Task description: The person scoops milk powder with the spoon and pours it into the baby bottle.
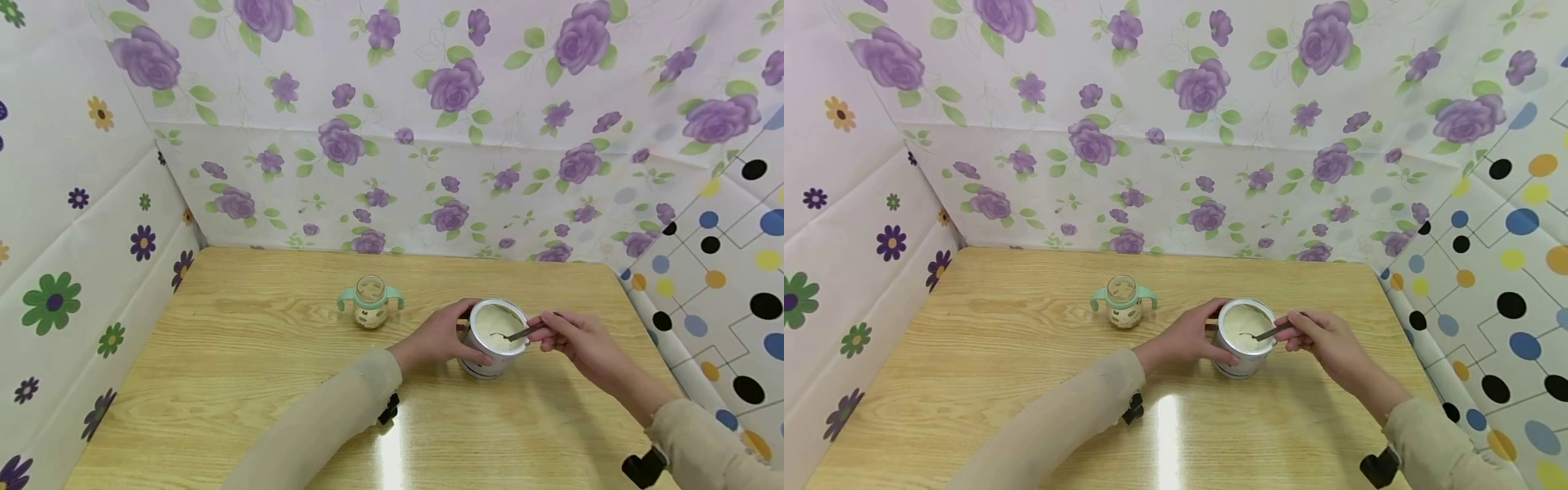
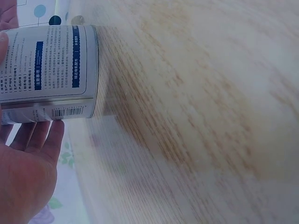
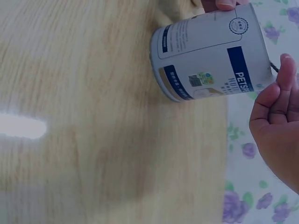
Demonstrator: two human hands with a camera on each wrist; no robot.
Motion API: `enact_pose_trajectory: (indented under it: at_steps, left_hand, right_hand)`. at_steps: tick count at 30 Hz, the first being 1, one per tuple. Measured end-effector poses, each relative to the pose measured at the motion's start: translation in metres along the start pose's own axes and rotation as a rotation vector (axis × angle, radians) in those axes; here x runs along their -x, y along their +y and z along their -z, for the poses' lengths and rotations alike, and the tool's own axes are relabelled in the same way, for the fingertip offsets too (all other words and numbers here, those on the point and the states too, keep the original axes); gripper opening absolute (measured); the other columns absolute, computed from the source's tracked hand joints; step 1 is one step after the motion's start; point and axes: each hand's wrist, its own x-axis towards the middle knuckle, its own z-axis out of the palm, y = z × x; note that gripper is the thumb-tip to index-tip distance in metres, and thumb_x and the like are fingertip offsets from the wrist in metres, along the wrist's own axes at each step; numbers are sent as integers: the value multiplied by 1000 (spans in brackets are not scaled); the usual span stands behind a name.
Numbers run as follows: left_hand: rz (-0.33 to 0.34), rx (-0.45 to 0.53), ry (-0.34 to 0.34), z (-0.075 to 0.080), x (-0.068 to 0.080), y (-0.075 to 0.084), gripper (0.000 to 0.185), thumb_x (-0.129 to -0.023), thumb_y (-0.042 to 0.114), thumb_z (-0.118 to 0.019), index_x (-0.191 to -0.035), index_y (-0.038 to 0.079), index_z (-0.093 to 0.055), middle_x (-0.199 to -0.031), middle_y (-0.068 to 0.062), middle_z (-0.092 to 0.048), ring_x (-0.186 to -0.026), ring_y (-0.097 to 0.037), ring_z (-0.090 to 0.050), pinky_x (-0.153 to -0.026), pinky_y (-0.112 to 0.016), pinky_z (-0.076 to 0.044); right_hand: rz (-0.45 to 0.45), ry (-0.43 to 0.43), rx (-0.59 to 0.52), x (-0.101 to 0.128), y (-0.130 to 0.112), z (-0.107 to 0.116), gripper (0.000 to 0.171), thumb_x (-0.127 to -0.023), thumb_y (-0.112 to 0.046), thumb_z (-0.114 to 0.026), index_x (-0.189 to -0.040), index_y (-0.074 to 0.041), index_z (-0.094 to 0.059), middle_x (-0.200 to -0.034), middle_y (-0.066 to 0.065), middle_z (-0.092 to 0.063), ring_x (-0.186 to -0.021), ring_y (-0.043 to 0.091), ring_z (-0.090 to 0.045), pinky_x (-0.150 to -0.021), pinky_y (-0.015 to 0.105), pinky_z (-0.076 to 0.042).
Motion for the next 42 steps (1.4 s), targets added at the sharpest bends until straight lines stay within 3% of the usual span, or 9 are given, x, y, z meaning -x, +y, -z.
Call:
enact_pose_trajectory:
  at_steps: [6, 10, 18, 24, 31, 42]
  left_hand:
    - [-3, -15, 8, 0, -1, -1, 99, -77, 29, -100, -160, 25, -46, -148, 10, -58, -134, -8, -57, -111, -28, -49]
    - [1, -24, 11, 0, -1, -1, 99, -77, 30, -101, -160, 26, -47, -148, 10, -58, -134, -10, -58, -111, -29, -49]
    - [13, -10, 7, 1, 0, -2, 97, -77, 30, -100, -159, 27, -47, -148, 11, -58, -134, -13, -59, -109, -29, -50]
    - [9, -17, 4, 0, -1, -3, 96, -77, 32, -100, -158, 29, -48, -146, 13, -58, -134, -12, -58, -110, -30, -50]
    - [6, -24, 3, 0, -2, -4, 96, -77, 31, -100, -157, 29, -48, -145, 13, -58, -133, -10, -58, -110, -30, -50]
    - [3, -26, 4, 0, -2, -4, 97, -78, 30, -100, -159, 28, -47, -148, 10, -58, -134, -11, -58, -111, -29, -49]
  right_hand:
    - [-35, 2, -303, -1, 13, 3, 39, -119, -22, -41, -126, -2, -74, -106, 0, -81, -88, 6, -70, -84, 23, -60]
    - [-33, -32, -442, 0, 18, 5, 43, -120, -19, -35, -126, -3, -74, -108, 1, -81, -90, 8, -72, -87, 25, -60]
    - [-41, -116, -598, 0, 22, 8, 50, -120, -19, -28, -129, -1, -74, -113, 6, -81, -93, 10, -73, -89, 27, -60]
    - [-69, -85, -644, 0, 20, 7, 50, -120, -23, -30, -124, -2, -75, -112, 7, -81, -91, 11, -73, -89, 28, -60]
    - [-39, -40, -648, -1, 18, 2, 53, -120, -27, -31, -120, -2, -77, -108, 6, -81, -89, 11, -73, -87, 27, -60]
    - [17, 34, -643, -3, 10, -1, 49, -119, -18, -32, -117, 2, -77, -102, 8, -80, -86, 12, -71, -83, 26, -59]
